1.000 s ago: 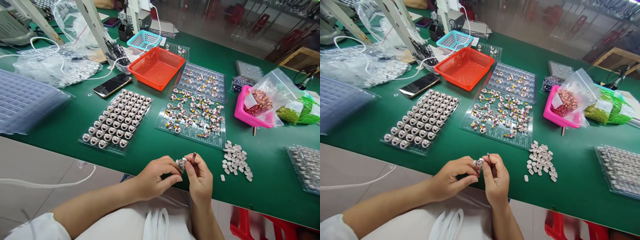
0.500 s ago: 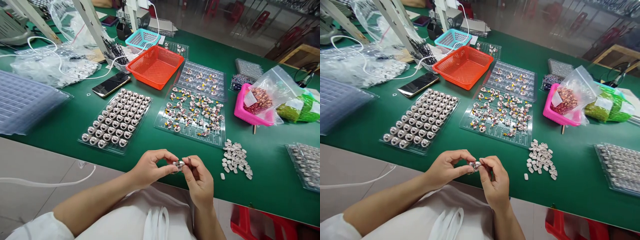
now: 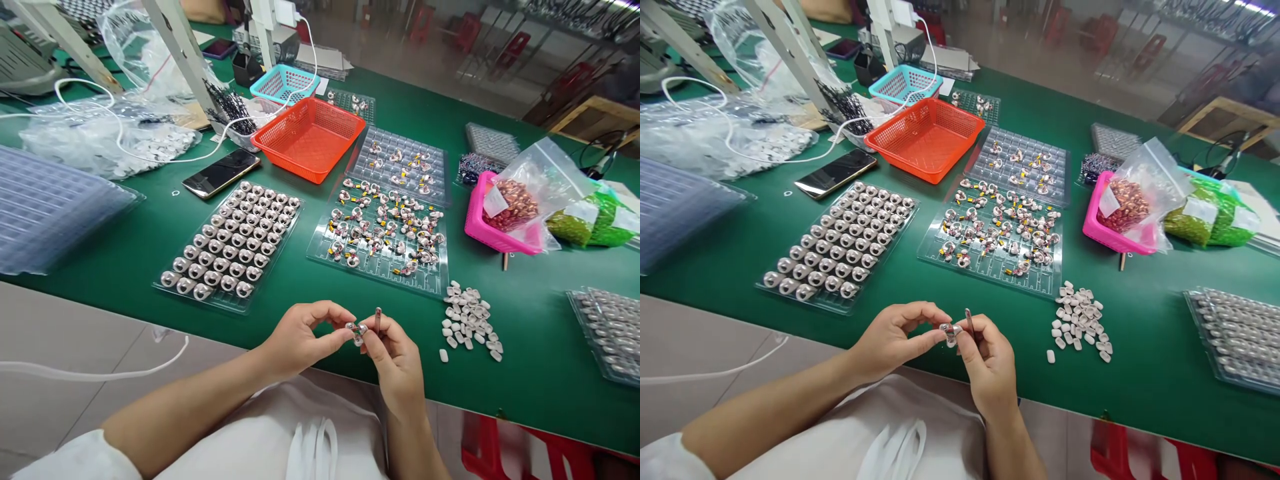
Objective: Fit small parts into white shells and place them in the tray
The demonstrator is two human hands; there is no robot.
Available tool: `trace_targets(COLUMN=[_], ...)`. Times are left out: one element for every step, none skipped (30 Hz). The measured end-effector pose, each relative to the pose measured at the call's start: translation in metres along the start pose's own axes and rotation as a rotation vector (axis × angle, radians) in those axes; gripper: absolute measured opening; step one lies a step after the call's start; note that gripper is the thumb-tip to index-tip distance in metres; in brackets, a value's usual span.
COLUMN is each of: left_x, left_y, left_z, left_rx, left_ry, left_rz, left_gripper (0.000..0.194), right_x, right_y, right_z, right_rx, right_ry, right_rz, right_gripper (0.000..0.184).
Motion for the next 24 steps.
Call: trace_targets(left_x=[0.000, 0.000, 0.000, 0.001, 0.001, 0.001, 0.002, 0.002, 0.003, 0.004, 0.005, 0.005, 0.006, 0.007, 0.007, 0.008, 0.008, 0.008, 0.008, 0.009, 0.009, 0.009, 0.009, 0.009], left_y=[0.000, 0.000, -0.001, -0.001, -0.002, -0.002, -0.003, -0.003, -0.003, -0.003, -0.002, -0.002, -0.001, 0.000, 0.002, 0.003, 0.004, 0.004, 0.004, 0.005, 0.005, 0.005, 0.005, 0.005], left_z=[0.000, 0.001, 0.002, 0.002, 0.003, 0.003, 0.003, 0.003, 0.003, 0.002, 0.002, 0.002, 0.001, 0.001, 0.000, -0.001, -0.001, -0.002, -0.002, -0.003, -0.003, -0.004, -0.004, -0.004], left_rx=[-0.015, -0.032, -0.050, -0.067, -0.079, -0.082, -0.076, -0.063, -0.039, -0.008, 0.029, 0.072, 0.118, 0.164, 0.208, 0.249, 0.288, 0.321, 0.348, 0.370, 0.387, 0.399, 0.408, 0.414], left_ry=[0.000, 0.000, 0.000, 0.002, 0.007, 0.016, 0.029, 0.042, 0.051, 0.056, 0.059, 0.060, 0.062, 0.066, 0.071, 0.072, 0.065, 0.058, 0.050, 0.041, 0.033, 0.023, 0.013, 0.001], left_rz=[-0.006, -0.014, -0.020, -0.024, -0.025, -0.021, -0.011, 0.006, 0.026, 0.049, 0.075, 0.108, 0.148, 0.195, 0.249, 0.305, 0.355, 0.400, 0.438, 0.474, 0.504, 0.533, 0.558, 0.577], left_gripper=[0.018, 0.018, 0.018, 0.017, 0.016, 0.015, 0.014, 0.013, 0.012, 0.010, 0.009, 0.008, 0.008, 0.008, 0.008, 0.008, 0.009, 0.009, 0.010, 0.010, 0.010, 0.012, 0.014, 0.016], right_x=[0.000, 0.001, 0.001, 0.001, 0.001, 0.001, 0.001, 0.001, 0.001, 0.001, 0.002, 0.002, 0.001, 0.001, 0.001, 0.000, 0.000, -0.001, -0.001, -0.001, 0.000, 0.000, 0.000, 0.000], right_y=[0.001, 0.001, 0.002, 0.003, 0.003, 0.004, 0.005, 0.006, 0.007, 0.008, 0.009, 0.010, 0.010, 0.010, 0.009, 0.008, 0.006, 0.004, 0.002, 0.000, -0.003, -0.005, -0.007, -0.008], right_z=[0.000, 0.000, 0.001, 0.001, 0.002, 0.002, 0.002, 0.002, 0.002, 0.002, 0.002, 0.002, 0.002, 0.002, 0.001, 0.001, 0.001, 0.000, 0.000, -0.001, -0.002, -0.003, -0.004, -0.005], right_rx=[0.017, 0.032, 0.042, 0.050, 0.054, 0.057, 0.059, 0.062, 0.066, 0.073, 0.081, 0.090, 0.094, 0.093, 0.084, 0.064, 0.038, 0.007, -0.025, -0.056, -0.089, -0.124, -0.161, -0.199], right_ry=[-0.006, -0.011, -0.015, -0.018, -0.020, -0.017, -0.013, -0.007, -0.001, 0.004, 0.006, 0.002, -0.004, -0.009, -0.013, -0.020, -0.031, -0.044, -0.060, -0.078, -0.094, -0.108, -0.120, -0.132], right_rz=[0.012, 0.022, 0.033, 0.044, 0.053, 0.062, 0.069, 0.075, 0.079, 0.082, 0.084, 0.084, 0.080, 0.071, 0.058, 0.038, 0.014, -0.014, -0.044, -0.075, -0.104, -0.134, -0.166, -0.197], right_gripper=[0.021, 0.022, 0.023, 0.024, 0.025, 0.026, 0.028, 0.029, 0.029, 0.030, 0.030, 0.029, 0.028, 0.027, 0.025, 0.023, 0.021, 0.019, 0.016, 0.014, 0.012, 0.011, 0.010, 0.010])
Point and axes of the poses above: each hand's wrist, its own x-axis towards the middle knuckle, its own z-axis out of the palm, y = z × x, the point moved 2 cm from there along x, towards the middle knuckle, and after that the axes turned 1 degree about -y, right-handed, at the moved point
